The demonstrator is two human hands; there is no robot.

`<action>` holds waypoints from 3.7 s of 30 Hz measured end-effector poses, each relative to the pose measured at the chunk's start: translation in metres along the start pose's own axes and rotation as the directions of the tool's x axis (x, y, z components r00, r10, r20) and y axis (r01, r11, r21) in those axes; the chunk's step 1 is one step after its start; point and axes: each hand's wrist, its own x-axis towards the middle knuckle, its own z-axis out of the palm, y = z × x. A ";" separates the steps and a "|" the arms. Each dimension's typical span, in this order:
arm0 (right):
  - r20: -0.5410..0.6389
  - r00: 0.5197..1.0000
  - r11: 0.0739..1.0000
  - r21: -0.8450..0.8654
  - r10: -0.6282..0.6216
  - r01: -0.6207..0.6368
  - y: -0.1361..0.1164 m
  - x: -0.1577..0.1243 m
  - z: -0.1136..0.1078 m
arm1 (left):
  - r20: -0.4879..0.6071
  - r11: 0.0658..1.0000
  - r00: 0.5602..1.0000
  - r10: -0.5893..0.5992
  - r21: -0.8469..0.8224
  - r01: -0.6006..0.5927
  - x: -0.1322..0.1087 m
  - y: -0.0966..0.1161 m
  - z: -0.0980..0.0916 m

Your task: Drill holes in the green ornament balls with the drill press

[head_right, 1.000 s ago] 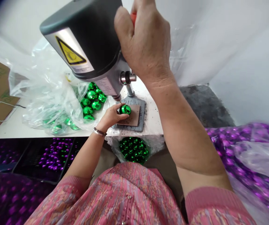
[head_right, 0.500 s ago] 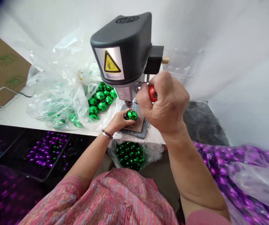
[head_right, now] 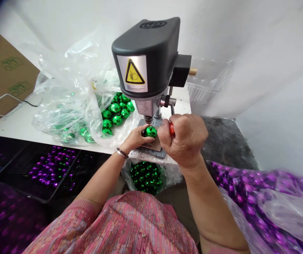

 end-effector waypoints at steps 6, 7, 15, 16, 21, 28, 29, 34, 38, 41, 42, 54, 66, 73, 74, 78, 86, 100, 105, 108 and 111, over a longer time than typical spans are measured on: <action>0.007 1.000 1.000 -0.017 -0.008 0.008 0.002 -0.001 0.001 | 0.000 1.000 1.000 0.015 0.020 -0.015 0.002 -0.003 -0.003; 0.000 1.000 1.000 -0.013 -0.015 0.015 0.002 -0.001 0.001 | 0.005 1.000 1.000 0.021 0.021 -0.021 0.002 -0.004 -0.004; -0.160 0.984 0.976 0.189 -0.079 0.109 -0.001 -0.001 0.007 | 0.030 0.999 0.999 0.026 -0.033 -0.025 0.002 -0.004 -0.006; -0.171 0.982 0.979 0.173 -0.081 0.111 -0.002 -0.001 0.007 | 0.029 0.999 0.999 0.026 -0.042 -0.024 0.002 -0.004 -0.006; -0.152 0.982 0.989 0.082 -0.110 0.124 -0.004 -0.008 0.008 | 0.029 0.997 0.999 0.024 -0.075 -0.021 0.002 -0.004 -0.006; -0.182 0.982 0.984 0.158 -0.051 0.081 -0.009 -0.021 0.015 | 0.051 0.995 0.999 0.013 -0.100 -0.008 0.001 -0.002 -0.006; -0.187 0.982 0.984 0.168 -0.033 0.065 -0.009 -0.017 0.014 | 0.050 0.995 0.999 0.002 -0.101 0.003 0.000 -0.002 -0.006; -0.071 0.982 0.969 0.191 0.175 -0.159 -0.010 0.027 0.000 | 0.037 0.994 0.999 0.019 -0.109 -0.015 -0.008 -0.006 -0.002; 0.010 0.958 0.930 0.239 0.286 -0.280 -0.010 0.048 -0.005 | 0.032 0.989 0.995 0.089 -0.121 -0.085 -0.021 -0.010 -0.005; 0.011 0.953 0.923 0.248 0.302 -0.295 -0.011 0.046 -0.004 | 0.075 0.985 0.984 0.160 -0.075 -0.154 -0.036 -0.013 -0.013; 0.005 0.953 0.923 0.249 0.301 -0.293 -0.011 0.044 -0.003 | 0.102 0.979 0.975 0.199 -0.066 -0.193 -0.040 -0.015 -0.017; -0.028 0.963 0.943 0.210 0.270 -0.258 -0.005 0.040 -0.002 | -0.426 0.837 0.876 -0.224 0.377 0.398 0.006 -0.050 -0.083; -0.022 0.964 0.952 0.165 0.265 -0.258 -0.001 0.033 0.000 | -0.311 0.990 0.949 -0.050 0.110 0.089 -0.029 -0.034 -0.070; 0.023 0.958 0.937 0.200 0.287 -0.286 -0.004 0.031 -0.002 | 0.027 0.990 0.998 -0.060 -0.130 0.063 -0.053 -0.022 -0.045; 0.013 0.961 0.940 0.202 0.277 -0.273 -0.004 0.031 -0.002 | 0.027 0.989 0.997 -0.069 -0.133 0.072 -0.052 -0.022 -0.042; -0.001 0.967 0.944 0.219 0.254 -0.247 -0.007 0.032 -0.003 | 0.005 0.988 0.998 -0.064 -0.142 0.064 -0.045 -0.023 -0.037; 0.081 0.952 0.894 0.331 0.294 -0.304 -0.012 0.034 -0.007 | -0.012 0.997 0.999 -0.049 0.058 0.049 -0.031 -0.009 -0.029; 0.124 0.947 0.914 0.250 0.297 -0.320 -0.011 0.038 -0.010 | 0.144 0.946 0.989 0.042 0.314 -0.086 0.000 0.021 -0.029; 0.153 0.937 0.902 0.260 0.313 -0.344 -0.011 0.038 -0.011 | 0.150 0.935 0.983 0.105 0.322 -0.149 0.014 0.017 -0.022; 0.098 0.956 0.922 0.255 0.276 -0.293 -0.011 0.037 -0.010 | 0.160 0.972 0.983 0.085 0.205 -0.117 0.014 0.014 -0.019; 0.056 0.972 0.940 0.249 0.227 -0.233 -0.010 0.034 -0.009 | 0.143 0.992 0.989 0.032 0.116 -0.049 0.010 0.013 -0.018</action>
